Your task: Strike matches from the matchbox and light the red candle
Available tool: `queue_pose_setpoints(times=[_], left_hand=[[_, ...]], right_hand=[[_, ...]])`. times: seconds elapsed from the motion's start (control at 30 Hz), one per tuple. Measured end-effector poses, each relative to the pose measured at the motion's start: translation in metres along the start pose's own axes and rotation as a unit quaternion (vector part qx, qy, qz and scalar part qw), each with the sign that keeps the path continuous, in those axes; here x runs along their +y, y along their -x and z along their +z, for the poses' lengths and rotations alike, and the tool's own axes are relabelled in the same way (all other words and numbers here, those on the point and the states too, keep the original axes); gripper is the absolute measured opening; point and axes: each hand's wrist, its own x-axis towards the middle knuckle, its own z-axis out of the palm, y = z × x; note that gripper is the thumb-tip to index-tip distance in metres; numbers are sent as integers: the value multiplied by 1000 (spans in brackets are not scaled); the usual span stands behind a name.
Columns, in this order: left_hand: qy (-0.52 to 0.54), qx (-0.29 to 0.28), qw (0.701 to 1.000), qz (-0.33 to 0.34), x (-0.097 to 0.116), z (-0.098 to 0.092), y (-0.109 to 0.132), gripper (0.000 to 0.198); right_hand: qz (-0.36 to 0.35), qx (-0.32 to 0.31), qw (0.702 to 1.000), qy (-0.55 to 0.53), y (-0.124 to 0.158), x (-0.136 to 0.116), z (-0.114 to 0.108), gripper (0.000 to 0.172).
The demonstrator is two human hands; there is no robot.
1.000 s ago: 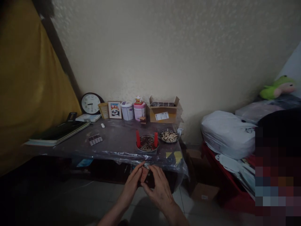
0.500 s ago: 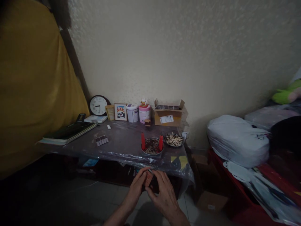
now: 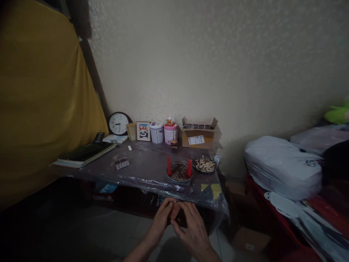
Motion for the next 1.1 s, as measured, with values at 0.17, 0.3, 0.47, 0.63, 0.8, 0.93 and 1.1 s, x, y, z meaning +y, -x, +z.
queue_pose_setpoints(times=[0.17,0.3,0.47,0.63,0.8,0.93,1.1], left_hand=[[0,2,1000,-8,0,-1,-1,25],[5,-2,1000,-16,5,2,1,21],[-1,-1,1000,-18,5,3,0,20],[-7,-5,1000,10,6,3,0,27],[-10,-20,1000,14,14,3,5,35],[44,-51,997,-28,19,4,8,37],[86,-54,993,-55,20,5,6,38]], right_hand=[[-4,12,1000,-1,-1,0,-1,38],[-8,9,1000,-9,-2,-1,-1,37],[-10,-5,1000,-20,-1,-1,-2,36],[-7,6,999,-35,-1,0,-2,34],[37,20,997,-70,-3,3,-1,29],[86,19,991,-106,-4,7,-4,28],[117,19,981,-152,-6,13,-8,27]])
